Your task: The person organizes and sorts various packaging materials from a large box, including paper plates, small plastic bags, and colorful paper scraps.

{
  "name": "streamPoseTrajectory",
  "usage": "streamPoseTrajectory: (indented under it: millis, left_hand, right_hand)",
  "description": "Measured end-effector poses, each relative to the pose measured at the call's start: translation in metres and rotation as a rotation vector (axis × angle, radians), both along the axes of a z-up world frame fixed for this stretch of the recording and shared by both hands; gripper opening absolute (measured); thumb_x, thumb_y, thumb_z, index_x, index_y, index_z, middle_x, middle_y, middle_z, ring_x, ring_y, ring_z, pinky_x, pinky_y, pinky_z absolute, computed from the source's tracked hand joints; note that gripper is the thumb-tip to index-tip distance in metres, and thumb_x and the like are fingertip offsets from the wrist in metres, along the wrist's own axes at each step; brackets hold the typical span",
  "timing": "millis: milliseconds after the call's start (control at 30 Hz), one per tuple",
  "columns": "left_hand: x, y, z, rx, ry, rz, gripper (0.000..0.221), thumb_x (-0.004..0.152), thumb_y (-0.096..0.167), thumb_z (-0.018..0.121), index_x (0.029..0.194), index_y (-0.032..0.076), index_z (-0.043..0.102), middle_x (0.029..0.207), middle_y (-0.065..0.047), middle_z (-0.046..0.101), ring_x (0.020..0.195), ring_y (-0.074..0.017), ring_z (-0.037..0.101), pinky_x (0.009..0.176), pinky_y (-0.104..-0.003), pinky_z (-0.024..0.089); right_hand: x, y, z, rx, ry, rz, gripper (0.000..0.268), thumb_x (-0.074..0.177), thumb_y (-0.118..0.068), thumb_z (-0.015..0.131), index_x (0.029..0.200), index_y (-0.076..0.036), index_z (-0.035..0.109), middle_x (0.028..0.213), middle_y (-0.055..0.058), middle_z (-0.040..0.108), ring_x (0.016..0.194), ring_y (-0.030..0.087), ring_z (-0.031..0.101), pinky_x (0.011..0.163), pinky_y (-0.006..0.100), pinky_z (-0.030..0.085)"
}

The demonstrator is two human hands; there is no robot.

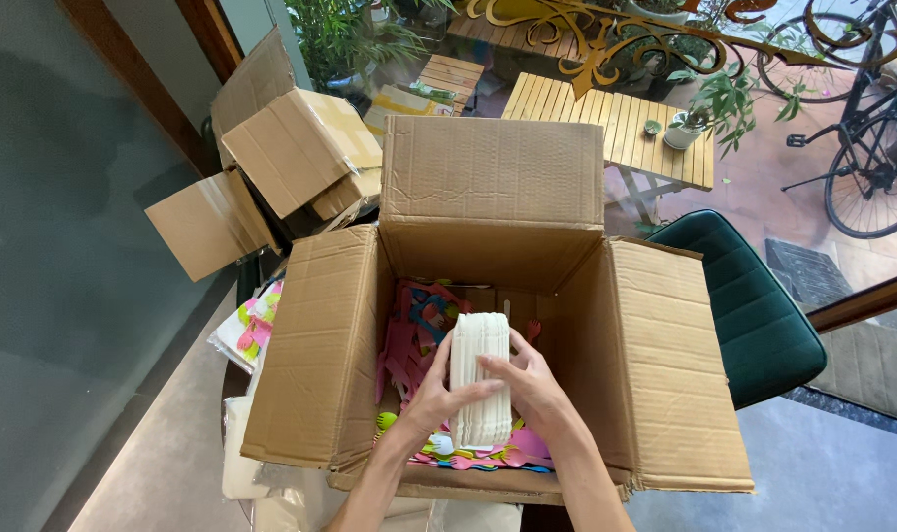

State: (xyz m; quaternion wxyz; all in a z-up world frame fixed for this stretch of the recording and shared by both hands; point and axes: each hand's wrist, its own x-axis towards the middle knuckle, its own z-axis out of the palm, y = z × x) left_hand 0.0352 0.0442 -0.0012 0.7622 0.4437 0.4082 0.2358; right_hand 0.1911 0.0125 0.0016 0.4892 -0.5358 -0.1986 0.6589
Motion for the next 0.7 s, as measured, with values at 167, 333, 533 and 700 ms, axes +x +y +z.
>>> streamPoseTrajectory:
  millis: [167, 333, 533, 700]
  left_hand:
    - [0.003, 0.000, -0.009, 0.012, -0.058, 0.078, 0.109, 0.065, 0.030, 0.083, 0.160, 0.020, 0.031, 0.142, -0.007, 0.064, 0.121, -0.0172, 0.064, 0.098, -0.037, 0.057]
    - [0.002, -0.001, -0.005, -0.019, -0.033, 0.045, 0.116, 0.064, 0.030, 0.084, 0.163, 0.022, 0.023, 0.144, -0.011, 0.062, 0.119, -0.0212, 0.067, 0.095, -0.042, 0.061]
    - [0.001, 0.000, -0.006, 0.003, 0.019, 0.031, 0.121, 0.063, 0.034, 0.086, 0.163, 0.021, 0.019, 0.148, -0.008, 0.058, 0.124, -0.0180, 0.064, 0.098, -0.039, 0.058]
    - [-0.001, 0.000, 0.009, -0.087, 0.014, 0.089, 0.116, 0.063, 0.035, 0.082, 0.163, 0.024, 0.026, 0.147, -0.006, 0.060, 0.128, -0.0184, 0.062, 0.103, -0.037, 0.055]
  right_hand:
    - [0.006, 0.001, -0.026, 0.040, 0.084, -0.046, 0.054, 0.082, -0.018, 0.076, 0.132, -0.004, 0.062, 0.111, 0.018, 0.074, 0.090, 0.026, 0.071, 0.071, 0.038, 0.057]
    - [0.002, 0.000, -0.005, -0.044, 0.017, 0.003, 0.059, 0.081, -0.021, 0.076, 0.136, -0.006, 0.061, 0.116, 0.016, 0.074, 0.096, 0.027, 0.071, 0.076, 0.038, 0.058]
    - [0.003, 0.002, -0.022, -0.071, 0.019, -0.022, 0.056, 0.081, -0.015, 0.077, 0.134, -0.006, 0.062, 0.111, 0.017, 0.074, 0.090, 0.026, 0.070, 0.072, 0.039, 0.058]
    - [0.002, 0.004, -0.006, -0.093, -0.036, -0.063, 0.053, 0.081, -0.021, 0.075, 0.129, 0.000, 0.065, 0.111, 0.018, 0.073, 0.092, 0.031, 0.072, 0.073, 0.044, 0.059]
